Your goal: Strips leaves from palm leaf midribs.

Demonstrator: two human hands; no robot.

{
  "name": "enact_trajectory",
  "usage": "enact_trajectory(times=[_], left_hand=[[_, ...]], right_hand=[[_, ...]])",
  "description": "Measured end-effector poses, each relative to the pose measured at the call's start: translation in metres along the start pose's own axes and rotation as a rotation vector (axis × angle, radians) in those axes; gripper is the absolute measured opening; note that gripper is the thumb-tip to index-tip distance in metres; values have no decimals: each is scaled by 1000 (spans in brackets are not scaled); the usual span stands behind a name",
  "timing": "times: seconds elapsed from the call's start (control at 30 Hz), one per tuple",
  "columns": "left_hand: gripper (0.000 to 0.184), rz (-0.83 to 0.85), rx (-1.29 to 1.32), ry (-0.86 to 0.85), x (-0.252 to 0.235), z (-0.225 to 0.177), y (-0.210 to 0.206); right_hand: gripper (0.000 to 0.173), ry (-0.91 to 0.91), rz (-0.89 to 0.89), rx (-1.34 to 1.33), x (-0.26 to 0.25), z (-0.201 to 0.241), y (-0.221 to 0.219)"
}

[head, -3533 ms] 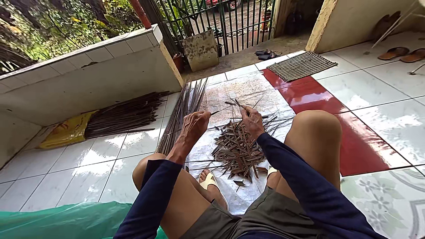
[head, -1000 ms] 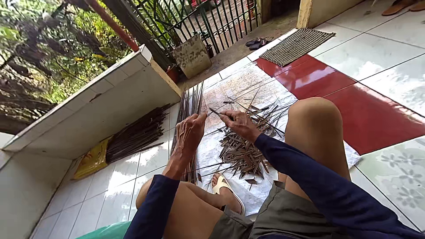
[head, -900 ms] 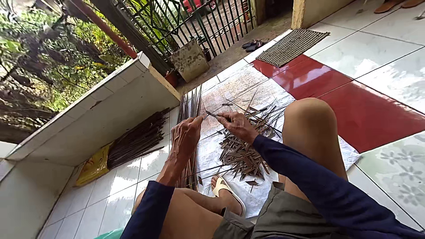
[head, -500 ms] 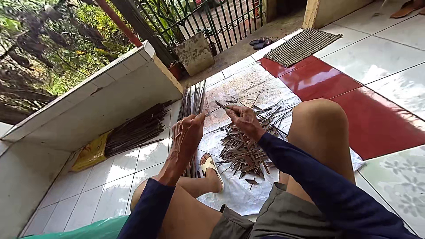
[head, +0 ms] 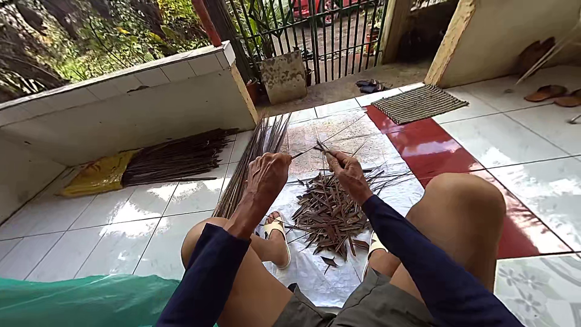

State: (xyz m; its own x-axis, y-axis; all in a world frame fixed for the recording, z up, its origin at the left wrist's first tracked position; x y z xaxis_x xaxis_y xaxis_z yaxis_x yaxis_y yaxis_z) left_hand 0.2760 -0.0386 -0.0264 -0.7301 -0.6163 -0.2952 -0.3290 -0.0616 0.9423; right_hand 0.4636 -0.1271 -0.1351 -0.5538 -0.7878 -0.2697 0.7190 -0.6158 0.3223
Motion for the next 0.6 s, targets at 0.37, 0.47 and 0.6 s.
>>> enact_trajectory(times=[0.37, 0.47, 0.6], left_hand=[[22, 91, 292, 144, -13, 17, 7], [25, 114, 400, 131, -22, 12, -1], [26, 110, 527, 128, -38, -2, -1]], right_hand=[[36, -79, -169, -14, -30, 5, 9], [35, -61, -180, -93, -35, 9, 20], [37, 21, 4, -121, -30, 35, 17]])
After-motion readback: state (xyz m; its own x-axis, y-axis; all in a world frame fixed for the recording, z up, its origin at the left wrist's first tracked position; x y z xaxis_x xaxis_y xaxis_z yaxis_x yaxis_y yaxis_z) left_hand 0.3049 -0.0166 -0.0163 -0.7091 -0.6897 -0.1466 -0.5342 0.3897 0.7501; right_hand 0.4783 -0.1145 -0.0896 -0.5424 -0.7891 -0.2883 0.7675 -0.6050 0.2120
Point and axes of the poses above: each hand's wrist, its own x-axis away from the middle knuckle, its own y-axis out of the back of the hand, z = x × y, the point moved 10 cm from there along -x, towards the middle knuckle, and after that the axes turned 5 degrees about x, right-handed, at the moved point
